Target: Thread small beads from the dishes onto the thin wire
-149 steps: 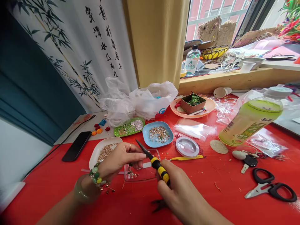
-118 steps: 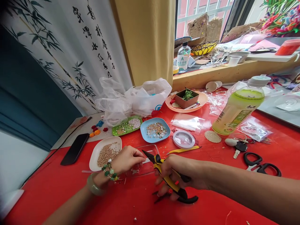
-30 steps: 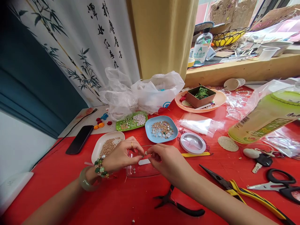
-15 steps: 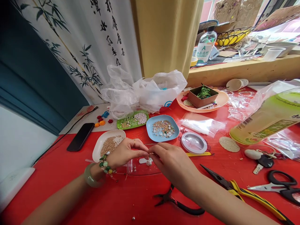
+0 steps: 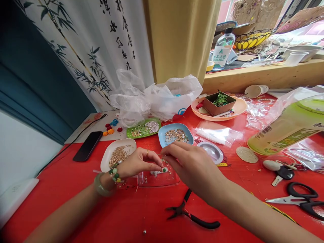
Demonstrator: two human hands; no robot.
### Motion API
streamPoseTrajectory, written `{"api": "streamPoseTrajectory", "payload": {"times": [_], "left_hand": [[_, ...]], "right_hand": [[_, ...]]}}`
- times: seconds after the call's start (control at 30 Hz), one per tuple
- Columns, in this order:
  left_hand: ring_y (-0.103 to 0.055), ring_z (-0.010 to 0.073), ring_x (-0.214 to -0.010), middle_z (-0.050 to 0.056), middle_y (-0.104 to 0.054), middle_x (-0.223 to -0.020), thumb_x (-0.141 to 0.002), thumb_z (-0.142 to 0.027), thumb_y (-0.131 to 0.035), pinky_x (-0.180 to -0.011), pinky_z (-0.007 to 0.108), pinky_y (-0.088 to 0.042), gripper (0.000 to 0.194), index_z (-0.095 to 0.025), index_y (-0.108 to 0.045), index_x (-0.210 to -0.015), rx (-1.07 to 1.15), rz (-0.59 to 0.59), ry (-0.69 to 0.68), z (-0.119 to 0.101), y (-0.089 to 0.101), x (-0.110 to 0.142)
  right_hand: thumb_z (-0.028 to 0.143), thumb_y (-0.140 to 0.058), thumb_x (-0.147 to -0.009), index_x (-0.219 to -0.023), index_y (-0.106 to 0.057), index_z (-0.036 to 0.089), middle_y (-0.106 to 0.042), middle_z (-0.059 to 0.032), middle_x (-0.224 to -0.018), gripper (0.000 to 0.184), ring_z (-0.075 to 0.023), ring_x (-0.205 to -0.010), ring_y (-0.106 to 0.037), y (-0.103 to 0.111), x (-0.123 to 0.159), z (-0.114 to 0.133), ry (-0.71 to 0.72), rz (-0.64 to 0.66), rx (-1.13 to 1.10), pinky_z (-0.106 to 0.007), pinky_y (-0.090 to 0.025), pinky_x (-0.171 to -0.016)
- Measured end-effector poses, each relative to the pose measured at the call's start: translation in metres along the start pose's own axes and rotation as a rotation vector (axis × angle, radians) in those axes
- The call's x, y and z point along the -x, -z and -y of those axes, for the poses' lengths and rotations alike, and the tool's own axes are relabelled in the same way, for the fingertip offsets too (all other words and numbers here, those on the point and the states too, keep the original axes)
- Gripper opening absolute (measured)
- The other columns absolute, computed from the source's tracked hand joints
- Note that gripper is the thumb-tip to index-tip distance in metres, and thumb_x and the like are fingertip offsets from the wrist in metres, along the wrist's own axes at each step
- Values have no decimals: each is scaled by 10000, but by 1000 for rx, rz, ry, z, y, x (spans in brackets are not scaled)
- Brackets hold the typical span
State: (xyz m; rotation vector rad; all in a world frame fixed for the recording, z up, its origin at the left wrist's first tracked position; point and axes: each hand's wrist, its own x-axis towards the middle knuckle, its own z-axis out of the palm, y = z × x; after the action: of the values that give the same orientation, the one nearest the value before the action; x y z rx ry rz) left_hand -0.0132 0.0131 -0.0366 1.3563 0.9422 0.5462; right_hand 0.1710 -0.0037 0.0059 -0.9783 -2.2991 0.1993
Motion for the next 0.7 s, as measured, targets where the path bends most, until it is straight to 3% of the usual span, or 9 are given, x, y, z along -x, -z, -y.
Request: {"api": "streamPoseTrajectory", "payload": {"times": [0.07,0.23,0.4,0.5,0.6,0.7], "left_hand": [[-552,99,-566,10,-631,-635,-651,-245,-653,-589,254,-457,143,-127,-650,-732,-71,12,21,4,2,0],[-576,134,-735,31,-657,-768,-681,-197,-599,-718,277,-443,99,-144,-654,-743,-383,33,-39,12,3,1],[-568,143,-743,22,-651,-792,-687,-135,-556,-718,286,-440,119,-173,-662,-726,-711,36,-82,12,2,3],[-569,142,-744,30,-654,-822,-720,-118,-501,-715,293,-445,164,-164,-647,-780,-648,-70,-89,5,4,4],[-563,120,-703,45,-641,-897,-778,-180,-459,-680,280,-460,180,-150,-605,-879,-390,-221,-139,-10,5,6],[-570,127,-742,65,-624,-931,-757,-261,-537,-621,253,-471,223,-140,-569,-942,-123,-181,-193,-26,3,7]], "right_hand": [[182,-486,-792,-756,-587,183,-648,-4,-693,108,-101,-589,-580,6,-5,-1,-64,-25,-33,-203,-426,-512],[199,-531,-755,-722,-591,186,-638,10,-651,70,-97,-555,-559,16,-12,-2,-220,-88,-74,-207,-430,-508],[240,-544,-753,-741,-603,209,-646,13,-680,69,-110,-590,-570,30,-18,-1,-236,-212,-50,-226,-438,-532],[241,-534,-755,-735,-610,218,-643,17,-657,82,-105,-564,-565,32,-18,2,-183,-150,-57,-221,-429,-511],[205,-493,-776,-742,-616,203,-641,4,-668,128,-101,-563,-562,20,-14,2,-71,-24,-68,-214,-420,-505],[168,-466,-790,-742,-628,185,-626,-5,-637,170,-101,-552,-543,1,-11,0,-21,40,-34,-212,-392,-488]]}}
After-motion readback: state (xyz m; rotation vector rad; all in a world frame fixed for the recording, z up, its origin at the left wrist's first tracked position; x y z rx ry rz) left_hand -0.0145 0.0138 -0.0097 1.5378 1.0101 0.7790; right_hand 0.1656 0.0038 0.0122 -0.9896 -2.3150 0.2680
